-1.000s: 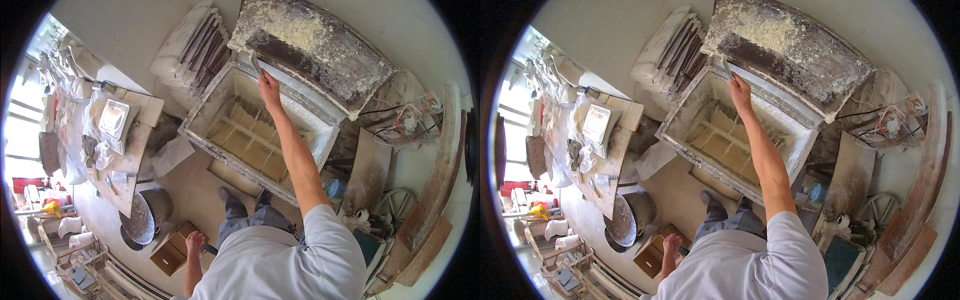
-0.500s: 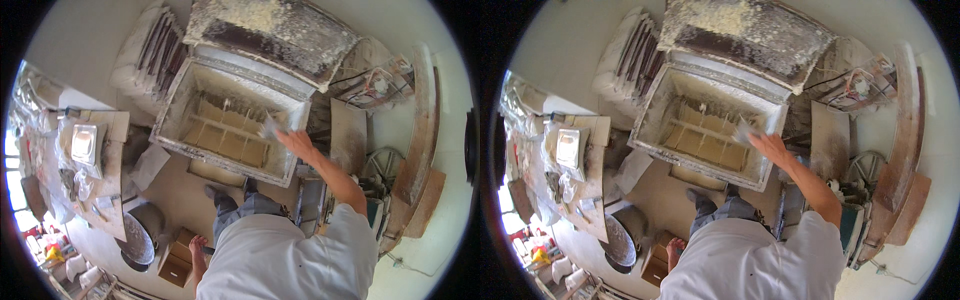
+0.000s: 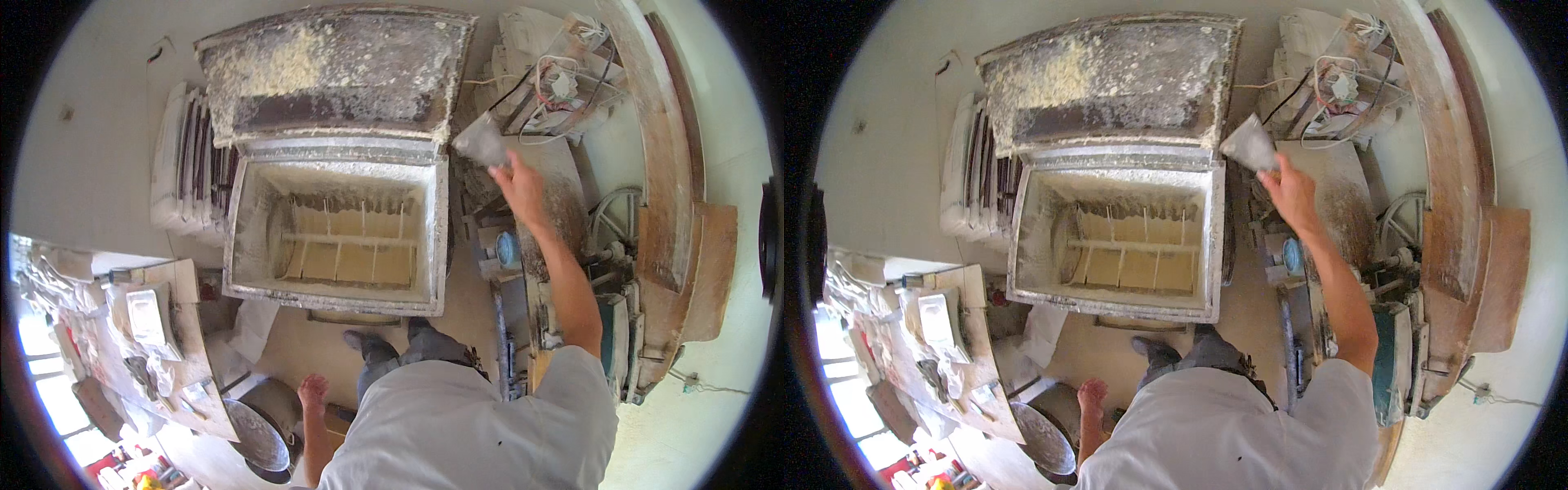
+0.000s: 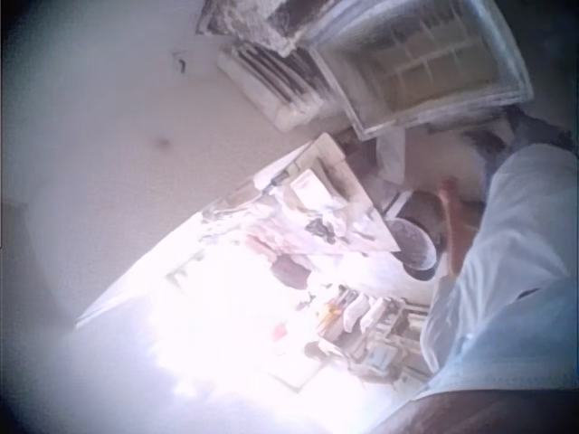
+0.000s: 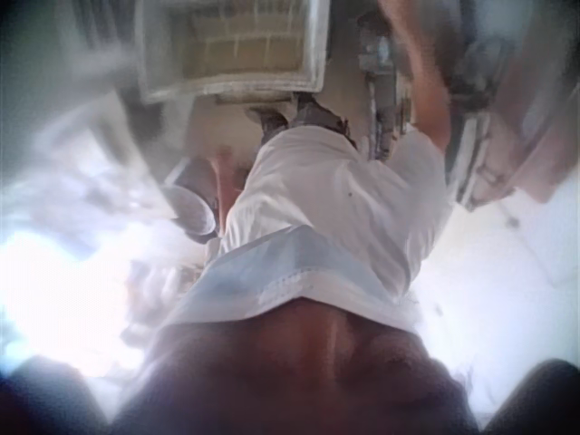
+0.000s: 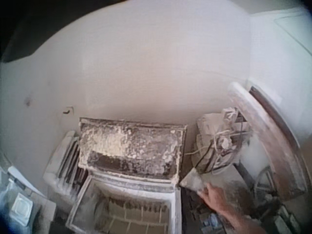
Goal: The person scrapes residue from a metal mold using a scraper, then walks to a nearby table to retrieve a folded sheet of dough. They return to the mold and continue scraping the interior and edges, then place the scraper on a wooden board and walk toward a dough sheeter.
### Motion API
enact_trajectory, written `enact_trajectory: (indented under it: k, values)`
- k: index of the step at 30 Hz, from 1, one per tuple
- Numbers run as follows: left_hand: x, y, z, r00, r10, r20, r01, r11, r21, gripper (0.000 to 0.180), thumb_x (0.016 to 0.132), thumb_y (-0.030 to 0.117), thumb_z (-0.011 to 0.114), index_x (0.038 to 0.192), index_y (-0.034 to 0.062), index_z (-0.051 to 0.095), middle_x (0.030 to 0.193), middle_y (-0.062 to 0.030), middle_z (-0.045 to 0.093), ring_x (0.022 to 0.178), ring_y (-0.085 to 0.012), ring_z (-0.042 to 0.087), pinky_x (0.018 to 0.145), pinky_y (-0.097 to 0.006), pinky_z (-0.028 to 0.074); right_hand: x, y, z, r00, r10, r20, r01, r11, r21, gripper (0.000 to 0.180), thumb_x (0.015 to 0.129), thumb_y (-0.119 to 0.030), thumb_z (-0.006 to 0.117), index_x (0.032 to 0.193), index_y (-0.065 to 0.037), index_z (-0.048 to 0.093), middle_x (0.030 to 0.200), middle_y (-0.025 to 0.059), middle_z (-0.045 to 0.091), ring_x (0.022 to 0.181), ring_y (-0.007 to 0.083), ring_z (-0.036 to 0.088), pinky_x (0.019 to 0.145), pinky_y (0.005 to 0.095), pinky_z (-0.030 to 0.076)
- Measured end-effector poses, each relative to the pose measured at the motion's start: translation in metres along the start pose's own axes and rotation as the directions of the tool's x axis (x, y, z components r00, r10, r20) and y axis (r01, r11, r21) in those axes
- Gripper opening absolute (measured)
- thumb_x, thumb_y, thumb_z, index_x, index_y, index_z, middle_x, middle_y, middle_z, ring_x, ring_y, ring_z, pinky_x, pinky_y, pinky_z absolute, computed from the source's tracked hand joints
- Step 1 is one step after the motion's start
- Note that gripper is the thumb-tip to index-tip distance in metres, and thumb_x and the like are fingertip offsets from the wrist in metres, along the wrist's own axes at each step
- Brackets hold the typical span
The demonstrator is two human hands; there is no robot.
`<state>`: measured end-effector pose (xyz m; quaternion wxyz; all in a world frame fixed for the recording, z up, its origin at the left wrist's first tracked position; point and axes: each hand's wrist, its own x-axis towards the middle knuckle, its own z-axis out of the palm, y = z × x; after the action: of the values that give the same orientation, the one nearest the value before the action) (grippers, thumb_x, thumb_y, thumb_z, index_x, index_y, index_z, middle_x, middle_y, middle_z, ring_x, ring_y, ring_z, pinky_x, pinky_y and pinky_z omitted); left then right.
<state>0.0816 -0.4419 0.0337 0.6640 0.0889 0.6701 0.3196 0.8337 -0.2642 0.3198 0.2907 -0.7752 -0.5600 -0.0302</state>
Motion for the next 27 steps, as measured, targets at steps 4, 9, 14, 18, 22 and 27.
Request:
enact_trajectory:
  k: [4, 9, 14, 18, 22, 27]
  values:
    - [-0.018, -0.024, 0.023, 0.993, -0.108, -0.046, 0.108, 0.994, 0.008, 0.029, 0.102, 0.019, 0.061, 0.126, 0.003, 0.062, 0.096, -0.0149, 0.074, 0.071, -0.0231, 0.073, 0.055, -0.031, 0.059, 0.081, 0.04, -0.011, 0.977, -0.053, -0.208, 0.052, 0.999, -0.008, 0.041, 0.101, -0.031, 0.07, 0.127, -0.002, 0.056, 0.076, 0.0183, 0.071, 0.068, 0.0366, 0.071, 0.059, 0.0479, 0.051]
    - [-0.048, -0.04, 0.034, 0.997, -0.075, -0.016, 0.076, 0.993, 0.09, 0.016, 0.101, 0.019, 0.062, 0.105, 0.0044, 0.065, 0.083, -0.0131, 0.07, 0.064, -0.0251, 0.068, 0.052, -0.035, 0.055, 0.169, 0.051, -0.008, 0.899, -0.207, -0.386, 0.206, 0.978, -0.046, 0.034, 0.102, -0.027, 0.069, 0.122, -0.002, 0.055, 0.075, 0.0196, 0.068, 0.066, 0.0395, 0.068, 0.056, 0.0476, 0.049]
    - [-0.075, -0.031, 0.042, 0.991, -0.065, -0.113, 0.078, 0.99, 0.117, 0.018, 0.1, 0.018, 0.062, 0.086, 0.0069, 0.061, 0.07, -0.0073, 0.06, 0.059, -0.0223, 0.06, 0.051, -0.036, 0.051, 0.231, 0.074, 0.024, 0.839, -0.318, -0.441, 0.321, 0.945, -0.07, 0.033, 0.104, -0.027, 0.067, 0.117, 0.0, 0.053, 0.073, 0.0216, 0.065, 0.065, 0.04, 0.065, 0.055, 0.0485, 0.047]
    - [-0.074, -0.03, 0.043, 0.985, -0.024, -0.168, 0.044, 0.992, 0.117, 0.018, 0.101, 0.024, 0.063, 0.092, 0.0079, 0.064, 0.074, -0.0072, 0.064, 0.064, -0.0218, 0.065, 0.054, -0.036, 0.054, 0.155, 0.104, 0.099, 0.974, -0.067, -0.216, 0.09, 0.991, 0.1, 0.036, 0.103, -0.034, 0.066, 0.109, 0.0, 0.057, 0.074, 0.0221, 0.064, 0.066, 0.043, 0.064, 0.058, 0.0491, 0.048]
    - [-0.066, -0.036, 0.046, 0.996, -0.058, -0.074, 0.068, 0.989, 0.135, 0.024, 0.1, 0.032, 0.067, 0.103, 0.0087, 0.066, 0.086, -0.0104, 0.073, 0.073, -0.0243, 0.072, 0.06, -0.038, 0.061, 0.005, 0.107, 0.174, 0.968, 0.069, 0.241, -0.085, 0.995, 0.056, 0.031, 0.101, -0.033, 0.066, 0.112, -0.004, 0.059, 0.074, 0.0222, 0.067, 0.069, 0.0465, 0.067, 0.058, 0.0542, 0.051]
    - [-0.07, -0.025, 0.057, 0.998, -0.052, -0.043, 0.058, 0.982, 0.178, 0.03, 0.1, 0.031, 0.068, 0.116, 0.0053, 0.065, 0.095, -0.0138, 0.075, 0.078, -0.0263, 0.075, 0.063, -0.038, 0.064, -0.061, 0.08, 0.164, 0.899, -0.324, 0.293, 0.208, 0.907, 0.367, 0.033, 0.1, -0.034, 0.069, 0.096, -0.004, 0.057, 0.067, 0.0194, 0.063, 0.062, 0.0418, 0.066, 0.05, 0.0521, 0.046]
